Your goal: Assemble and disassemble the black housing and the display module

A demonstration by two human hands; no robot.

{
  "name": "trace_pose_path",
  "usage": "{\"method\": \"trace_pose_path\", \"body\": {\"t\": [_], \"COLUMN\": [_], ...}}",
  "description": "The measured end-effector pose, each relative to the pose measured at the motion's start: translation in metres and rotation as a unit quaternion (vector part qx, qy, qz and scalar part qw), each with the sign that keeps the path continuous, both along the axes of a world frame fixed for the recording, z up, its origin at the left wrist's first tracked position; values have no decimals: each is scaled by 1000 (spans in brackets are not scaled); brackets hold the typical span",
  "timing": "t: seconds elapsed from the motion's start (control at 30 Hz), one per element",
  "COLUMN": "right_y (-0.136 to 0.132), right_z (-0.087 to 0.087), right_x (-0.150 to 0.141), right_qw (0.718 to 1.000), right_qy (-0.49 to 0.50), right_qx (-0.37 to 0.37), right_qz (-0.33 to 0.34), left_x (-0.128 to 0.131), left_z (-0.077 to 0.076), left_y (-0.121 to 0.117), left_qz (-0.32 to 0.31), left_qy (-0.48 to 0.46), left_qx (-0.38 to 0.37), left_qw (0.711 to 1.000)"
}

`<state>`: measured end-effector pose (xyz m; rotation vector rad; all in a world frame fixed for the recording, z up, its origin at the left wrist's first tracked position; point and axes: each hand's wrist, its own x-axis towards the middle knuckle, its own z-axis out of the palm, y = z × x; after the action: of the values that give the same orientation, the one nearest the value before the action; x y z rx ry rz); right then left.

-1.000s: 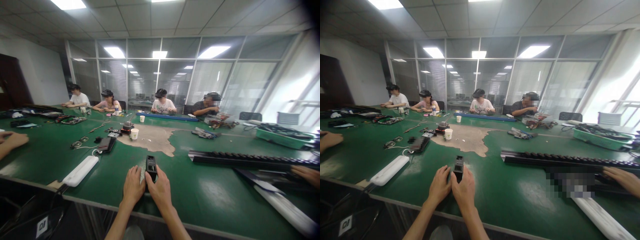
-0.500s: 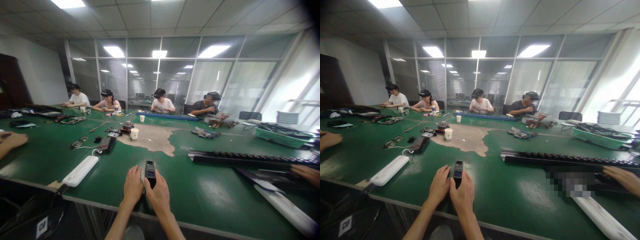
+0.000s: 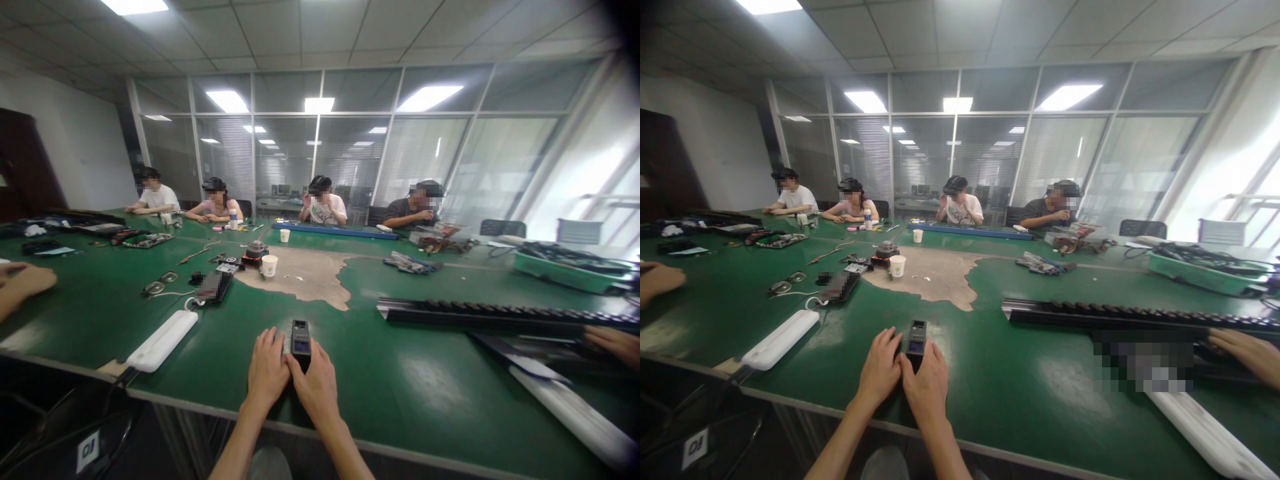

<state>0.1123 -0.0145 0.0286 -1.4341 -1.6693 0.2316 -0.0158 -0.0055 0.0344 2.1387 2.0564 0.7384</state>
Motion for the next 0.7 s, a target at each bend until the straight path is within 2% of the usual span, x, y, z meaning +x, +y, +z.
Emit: {"method": "trace_pose_path", "body": {"t": [0.2,0.4,0.5,0.7], "right_y": [2,12,17,20], "right_z": [12,30,24,-5], "right_x": [-2,13,31,59], "right_qw": [999,996,998,1000], "right_qy": [37,69,53,-2], "right_qx": [-7,41,42,5], "right_qz": [21,26,5,-21], "left_x": [0,0,1,1], "left_z": [-5,-10,-9,-9], "left_y": [1,2,2,3], "left_qz": [0,7,0,-6], "left_qy": [21,27,26,24], "left_qx": [11,36,40,24], "left_qw": [1000,999,999,999]}}
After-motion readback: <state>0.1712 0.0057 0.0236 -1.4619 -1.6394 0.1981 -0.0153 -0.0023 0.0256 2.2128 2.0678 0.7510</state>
